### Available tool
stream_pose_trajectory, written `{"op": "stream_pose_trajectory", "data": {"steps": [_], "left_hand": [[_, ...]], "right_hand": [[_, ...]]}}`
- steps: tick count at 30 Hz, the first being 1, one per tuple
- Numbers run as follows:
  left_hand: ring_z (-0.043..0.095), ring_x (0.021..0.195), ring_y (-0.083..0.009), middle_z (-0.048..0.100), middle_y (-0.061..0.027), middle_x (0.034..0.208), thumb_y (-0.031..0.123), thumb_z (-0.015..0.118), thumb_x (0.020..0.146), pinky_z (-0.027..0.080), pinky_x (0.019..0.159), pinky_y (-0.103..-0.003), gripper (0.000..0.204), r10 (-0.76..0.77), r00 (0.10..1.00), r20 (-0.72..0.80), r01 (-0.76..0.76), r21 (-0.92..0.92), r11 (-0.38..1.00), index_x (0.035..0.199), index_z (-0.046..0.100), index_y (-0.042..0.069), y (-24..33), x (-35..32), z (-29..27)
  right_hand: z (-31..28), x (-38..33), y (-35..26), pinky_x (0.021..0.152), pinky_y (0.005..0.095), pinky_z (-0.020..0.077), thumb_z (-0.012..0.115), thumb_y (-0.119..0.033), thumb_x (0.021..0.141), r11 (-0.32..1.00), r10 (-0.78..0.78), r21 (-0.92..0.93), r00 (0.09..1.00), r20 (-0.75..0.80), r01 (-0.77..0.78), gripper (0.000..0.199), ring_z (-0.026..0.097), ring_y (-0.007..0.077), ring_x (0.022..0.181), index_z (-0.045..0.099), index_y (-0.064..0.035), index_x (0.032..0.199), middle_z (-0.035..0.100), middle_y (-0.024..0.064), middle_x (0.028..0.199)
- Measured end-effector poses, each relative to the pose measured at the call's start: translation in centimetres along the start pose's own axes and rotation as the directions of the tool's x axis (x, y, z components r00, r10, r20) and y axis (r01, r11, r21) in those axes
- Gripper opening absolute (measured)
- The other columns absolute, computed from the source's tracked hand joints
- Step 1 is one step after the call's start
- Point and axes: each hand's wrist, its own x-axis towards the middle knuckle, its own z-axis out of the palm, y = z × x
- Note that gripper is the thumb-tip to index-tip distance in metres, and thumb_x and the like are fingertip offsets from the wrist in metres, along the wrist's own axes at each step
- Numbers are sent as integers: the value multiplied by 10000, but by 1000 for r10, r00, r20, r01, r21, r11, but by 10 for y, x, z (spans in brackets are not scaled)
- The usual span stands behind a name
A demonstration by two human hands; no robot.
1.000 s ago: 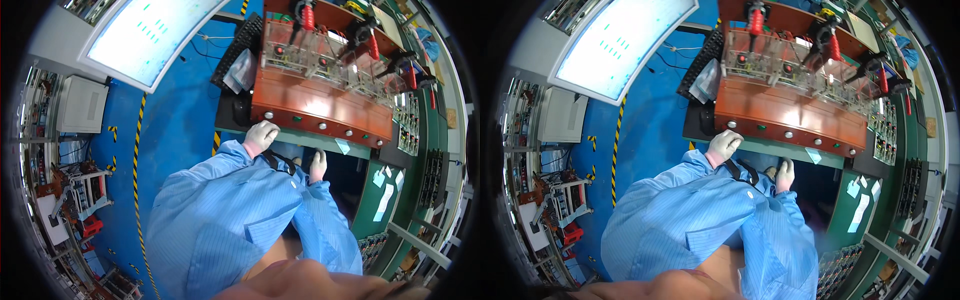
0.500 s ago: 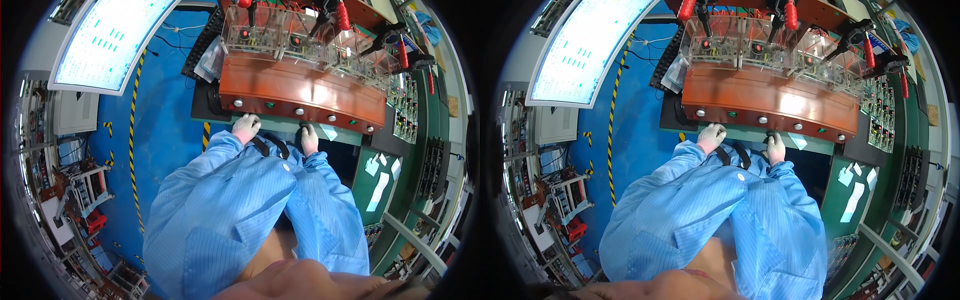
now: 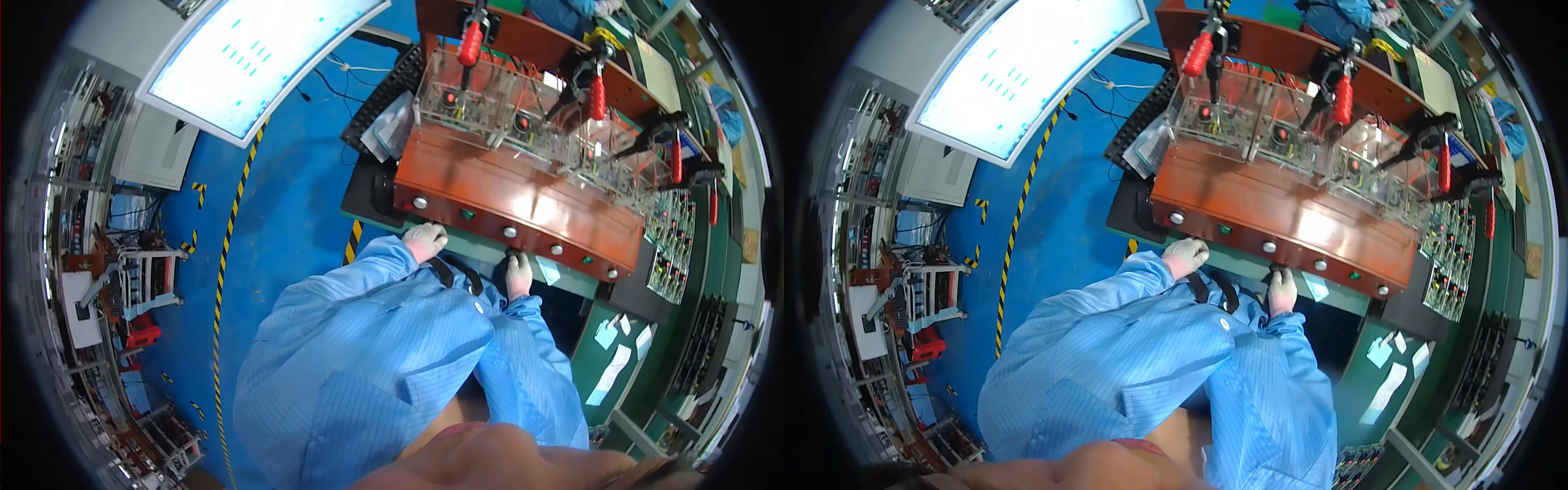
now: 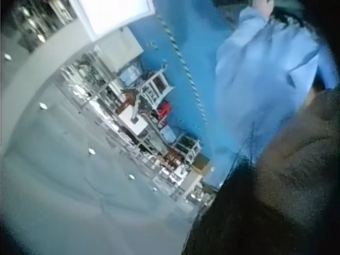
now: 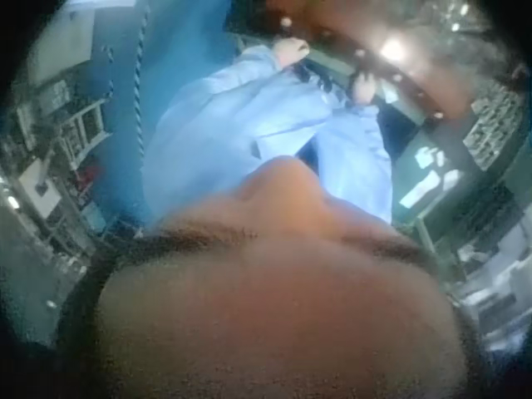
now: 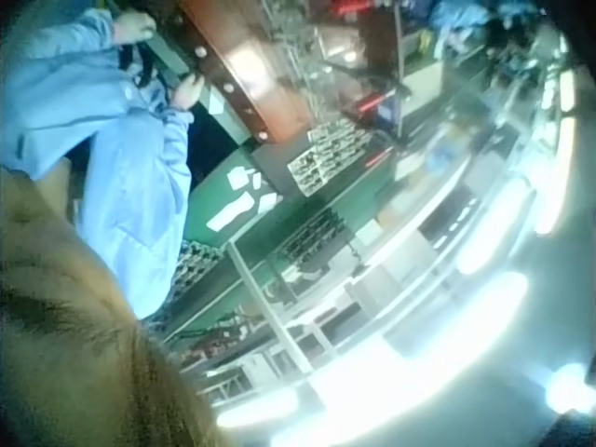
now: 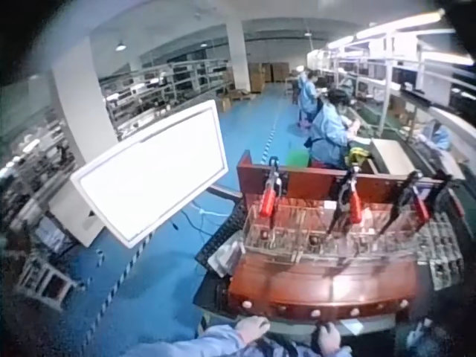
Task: Placing printed circuit boards (PCBs) into a testing fixture and organizing them into storage trays and boxes.
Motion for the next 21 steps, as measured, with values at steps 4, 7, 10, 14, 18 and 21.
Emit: {"op": "stream_pose_trajectory", "data": {"steps": [4,7,10,14,18,21], "left_hand": [[579,996,-328,629,-135,1024,317,546,856,445,873,-434,257,21,1000,12,-21,-5,1000,970,651,111,1,-2,-2],[570,1009,-322,623,-128,1025,312,536,871,438,880,-435,247,33,999,33,-33,-4,999,983,638,117,-2,0,-1],[562,1025,-320,615,-126,1043,316,534,876,432,890,-436,257,18,998,53,-19,10,1000,1015,626,121,-2,-2,-2],[563,1024,-320,615,-128,1040,316,534,875,432,889,-436,255,21,999,47,-21,2,1000,1013,627,123,-2,-2,-3],[565,1017,-324,616,-129,1031,315,535,874,431,889,-436,252,21,999,47,-21,0,1000,1011,629,125,-3,-1,-2],[566,1013,-325,617,-129,1027,316,535,874,431,889,-436,252,23,999,30,-23,0,1000,1007,630,124,-3,-1,-1]], "right_hand": [[3,0,4,830,374,447,468,-198,901,1000,18,2,1000,-26,-18,250,599,355,942,599,-37,1041,642,185,975],[2,2,6,821,354,453,467,-181,906,994,76,75,997,15,-77,238,614,307,917,603,-37,1039,650,164,970],[3,0,0,816,352,456,469,-177,908,996,73,42,997,-10,-73,235,616,299,915,605,-37,1038,651,158,967],[4,3,5,810,357,457,471,-173,908,999,33,28,999,-22,-32,235,616,309,905,601,-33,1045,649,159,964],[4,1,3,801,355,455,469,-173,906,999,2,38,1000,-23,-1,241,614,301,880,595,-28,1051,648,159,959],[4,1,3,682,306,459,464,-170,901,997,41,63,999,-24,-40,247,582,196,739,600,-16,1038,632,106,864]]}}
